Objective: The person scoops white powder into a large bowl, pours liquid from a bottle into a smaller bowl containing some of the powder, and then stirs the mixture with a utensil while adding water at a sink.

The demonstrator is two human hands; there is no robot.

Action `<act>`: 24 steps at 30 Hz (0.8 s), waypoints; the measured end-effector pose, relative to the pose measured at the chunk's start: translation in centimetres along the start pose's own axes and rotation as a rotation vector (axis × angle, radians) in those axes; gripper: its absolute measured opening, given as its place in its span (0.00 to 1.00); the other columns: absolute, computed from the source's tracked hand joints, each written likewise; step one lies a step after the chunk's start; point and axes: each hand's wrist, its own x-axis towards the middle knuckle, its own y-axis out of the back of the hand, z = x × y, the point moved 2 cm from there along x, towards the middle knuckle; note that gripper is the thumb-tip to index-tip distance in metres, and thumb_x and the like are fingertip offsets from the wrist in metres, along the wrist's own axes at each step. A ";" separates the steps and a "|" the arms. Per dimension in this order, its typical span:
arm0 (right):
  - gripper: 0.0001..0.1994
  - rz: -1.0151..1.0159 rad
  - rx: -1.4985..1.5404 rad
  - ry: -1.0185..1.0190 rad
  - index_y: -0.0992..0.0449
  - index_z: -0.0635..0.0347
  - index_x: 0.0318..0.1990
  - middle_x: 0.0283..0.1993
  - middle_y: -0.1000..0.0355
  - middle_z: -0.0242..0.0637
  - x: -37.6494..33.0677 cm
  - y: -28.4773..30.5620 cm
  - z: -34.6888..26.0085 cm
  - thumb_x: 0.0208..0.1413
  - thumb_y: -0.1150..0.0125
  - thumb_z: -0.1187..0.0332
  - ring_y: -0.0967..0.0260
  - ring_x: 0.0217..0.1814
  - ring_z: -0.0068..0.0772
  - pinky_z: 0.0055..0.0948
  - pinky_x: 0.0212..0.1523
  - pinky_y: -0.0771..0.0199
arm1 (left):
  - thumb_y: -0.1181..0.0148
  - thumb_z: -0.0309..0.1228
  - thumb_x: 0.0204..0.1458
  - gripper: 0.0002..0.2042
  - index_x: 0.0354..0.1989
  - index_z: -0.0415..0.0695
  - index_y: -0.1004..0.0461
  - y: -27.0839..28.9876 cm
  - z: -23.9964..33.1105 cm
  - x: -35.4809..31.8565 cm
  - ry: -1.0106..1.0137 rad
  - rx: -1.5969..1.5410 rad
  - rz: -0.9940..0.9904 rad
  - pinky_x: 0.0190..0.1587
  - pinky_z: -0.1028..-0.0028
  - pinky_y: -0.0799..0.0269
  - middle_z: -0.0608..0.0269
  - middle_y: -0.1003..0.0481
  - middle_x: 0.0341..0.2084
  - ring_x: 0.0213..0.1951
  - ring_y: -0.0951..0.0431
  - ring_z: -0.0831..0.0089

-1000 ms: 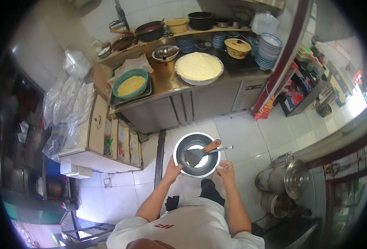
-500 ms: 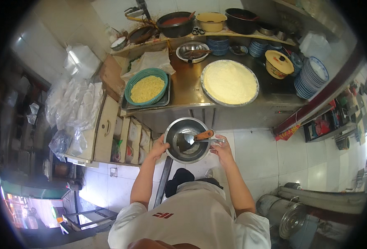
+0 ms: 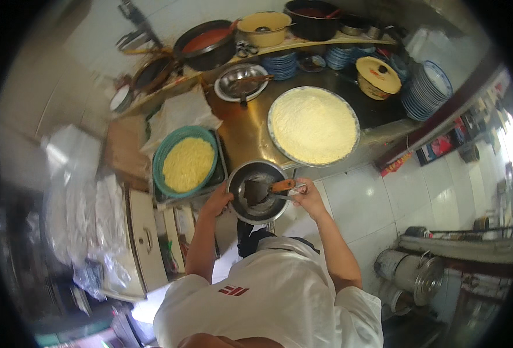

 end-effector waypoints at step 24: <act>0.13 1.539 -0.012 0.213 0.27 0.61 0.41 0.33 0.28 0.31 -52.0 3.5 17.3 0.47 0.37 0.70 0.33 0.34 0.20 0.22 0.37 0.31 | 0.57 0.18 0.40 0.29 0.57 0.43 0.40 -39.0 5.0 -18.2 -0.071 0.309 -1.309 0.32 0.75 0.28 0.60 0.29 0.40 0.35 0.26 0.70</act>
